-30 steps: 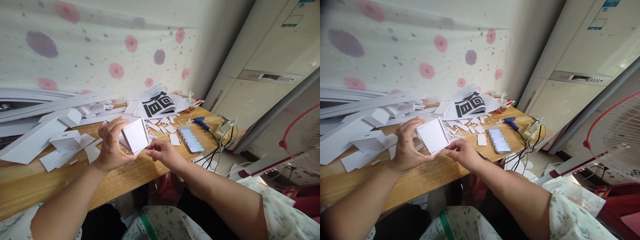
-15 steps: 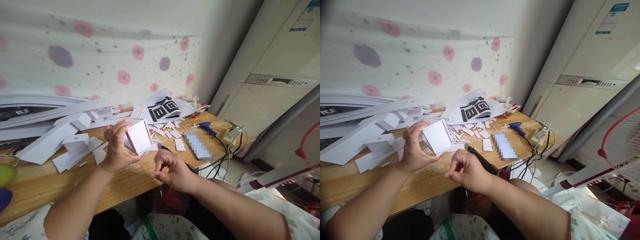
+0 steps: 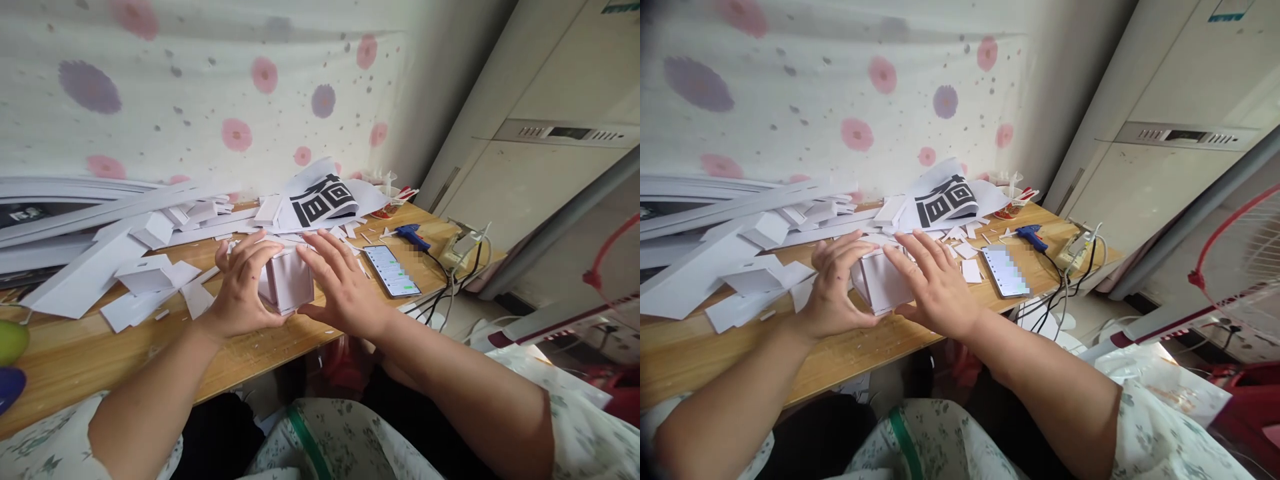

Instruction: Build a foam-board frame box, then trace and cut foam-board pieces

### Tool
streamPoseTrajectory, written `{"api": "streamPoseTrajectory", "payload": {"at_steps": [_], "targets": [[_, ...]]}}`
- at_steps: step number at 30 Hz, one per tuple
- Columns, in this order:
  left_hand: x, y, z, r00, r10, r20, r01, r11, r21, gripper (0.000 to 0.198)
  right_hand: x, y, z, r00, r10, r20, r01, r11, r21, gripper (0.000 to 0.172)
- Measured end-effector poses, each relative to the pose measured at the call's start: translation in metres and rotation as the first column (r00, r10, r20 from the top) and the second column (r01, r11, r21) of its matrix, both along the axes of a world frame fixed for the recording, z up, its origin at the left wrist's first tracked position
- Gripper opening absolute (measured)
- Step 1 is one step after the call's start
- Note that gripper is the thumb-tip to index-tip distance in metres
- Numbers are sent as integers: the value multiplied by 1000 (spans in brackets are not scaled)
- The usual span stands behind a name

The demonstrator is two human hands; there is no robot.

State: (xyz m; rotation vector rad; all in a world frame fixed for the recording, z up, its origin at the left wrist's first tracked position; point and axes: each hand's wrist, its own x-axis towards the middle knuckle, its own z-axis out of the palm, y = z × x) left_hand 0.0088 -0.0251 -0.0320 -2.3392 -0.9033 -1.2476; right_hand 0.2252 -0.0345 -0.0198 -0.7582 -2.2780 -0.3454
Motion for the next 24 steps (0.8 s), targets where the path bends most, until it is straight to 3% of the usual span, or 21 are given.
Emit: {"api": "streamPoseTrajectory", "payload": {"at_steps": [4, 16, 21, 24], "targets": [[0, -1, 0, 999, -31, -10, 31, 999, -22, 84, -8, -1, -3, 993, -56, 108, 55, 998, 9, 79], [-2, -2, -4, 998, -55, -44, 53, 997, -57, 80, -11, -3, -8, 988, -115, 104, 110, 993, 51, 72], [-3, -5, -3, 995, -44, -87, 32, 991, -130, 98, -6, -5, -8, 993, -91, 81, 93, 995, -32, 75], [-3, -7, -1, 992, -17, -123, -2, 989, -151, 96, -2, -7, -9, 997, -66, 25, 69, 992, -108, 79]]}}
